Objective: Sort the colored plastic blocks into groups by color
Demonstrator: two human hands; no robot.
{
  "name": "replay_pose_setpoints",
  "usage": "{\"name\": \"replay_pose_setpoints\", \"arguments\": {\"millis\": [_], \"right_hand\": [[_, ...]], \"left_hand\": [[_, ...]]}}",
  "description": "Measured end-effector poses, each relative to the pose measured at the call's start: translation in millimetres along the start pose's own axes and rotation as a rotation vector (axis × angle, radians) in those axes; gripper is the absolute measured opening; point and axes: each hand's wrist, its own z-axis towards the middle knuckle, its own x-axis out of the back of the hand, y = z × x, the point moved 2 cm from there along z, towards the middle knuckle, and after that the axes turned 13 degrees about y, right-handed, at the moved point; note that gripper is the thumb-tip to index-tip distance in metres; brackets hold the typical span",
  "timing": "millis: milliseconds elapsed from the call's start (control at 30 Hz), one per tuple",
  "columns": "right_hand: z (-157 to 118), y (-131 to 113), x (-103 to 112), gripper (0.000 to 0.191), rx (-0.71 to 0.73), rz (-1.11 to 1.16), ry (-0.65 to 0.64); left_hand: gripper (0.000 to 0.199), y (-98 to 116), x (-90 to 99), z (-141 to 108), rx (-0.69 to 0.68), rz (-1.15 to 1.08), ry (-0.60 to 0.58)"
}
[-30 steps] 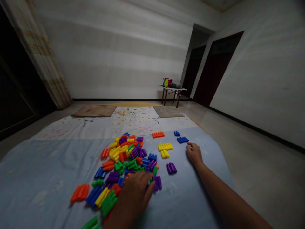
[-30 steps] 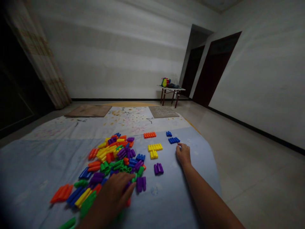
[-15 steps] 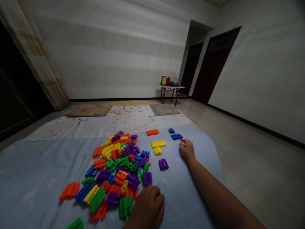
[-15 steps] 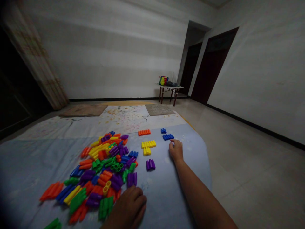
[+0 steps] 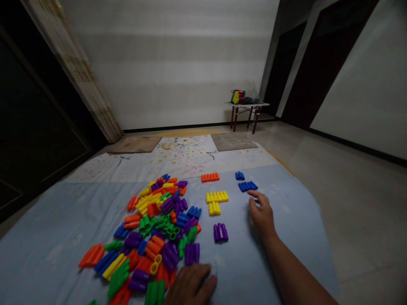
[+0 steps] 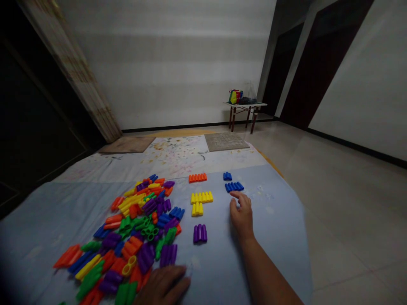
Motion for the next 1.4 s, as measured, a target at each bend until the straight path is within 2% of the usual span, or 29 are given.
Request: {"name": "replay_pose_setpoints", "arguments": {"millis": [100, 233, 333, 467, 667, 767, 867, 933, 1067, 1133, 1200, 1300, 1400], "right_hand": [[-2.7, -2.9, 0.7, 0.028, 0.003, 0.022, -0.039], [-3.7, -0.9, 2.5, 0.027, 0.012, 0.035, -0.077], [-5.9, -1.9, 2.9, 0.027, 0.013, 0.032, -0.096], [-9.7, -9.1, -1.4, 0.026, 0.065, 0.042, -0.120], [-11.5, -10.3, -6.1, 0.025, 0.082, 0.014, -0.145], [-11.7, -7.0, -5.2, 0.026, 0.080, 0.001, -0.155], [-11.6, -4.4, -4.4, 0.027, 0.071, -0.007, -0.161], [-11.5, -3.3, -4.2, 0.027, 0.057, -0.003, -0.168], [-11.5, -1.9, -4.2, 0.026, 0.021, 0.001, -0.175], [-11.7, -1.7, -4.2, 0.026, 0.011, -0.001, -0.181], [-11.8, -1.6, -4.1, 0.026, 0.003, 0.000, -0.190], [-11.9, -1.1, -4.1, 0.026, -0.003, 0.005, -0.202], [-11.8, 1.4, -4.6, 0.027, -0.004, 0.004, -0.211]], "left_hand": [[0.038, 0.6, -4.4, -9.0, -0.038, 0.063, -0.091], [0.045, 2.1, -13.7, -17.8, 0.077, 0.041, -0.080], [0.047, 0.9, -12.0, -13.8, 0.044, -0.006, -0.107], [0.053, 1.0, 4.0, 2.8, 0.056, -0.032, -0.243], [0.035, 5.5, 34.8, 27.1, 0.223, -0.214, -0.327], [0.028, -12.0, 46.0, 42.8, 0.349, -0.293, -0.338], [0.029, -48.7, 48.2, 63.5, 0.468, -0.231, -0.304], [0.030, -76.4, 42.8, 76.8, 0.520, -0.148, -0.319], [0.030, -114.1, 20.4, 93.3, 0.477, 0.006, -0.544], [0.030, -121.3, 9.9, 96.6, 0.444, 0.023, -0.617], [0.027, -123.5, 2.1, 97.4, 0.433, 0.017, -0.642], [0.024, -123.7, -3.6, 96.1, 0.430, 0.023, -0.650], [0.027, -125.3, -0.7, 93.9, 0.450, 0.037, -0.626]]}}
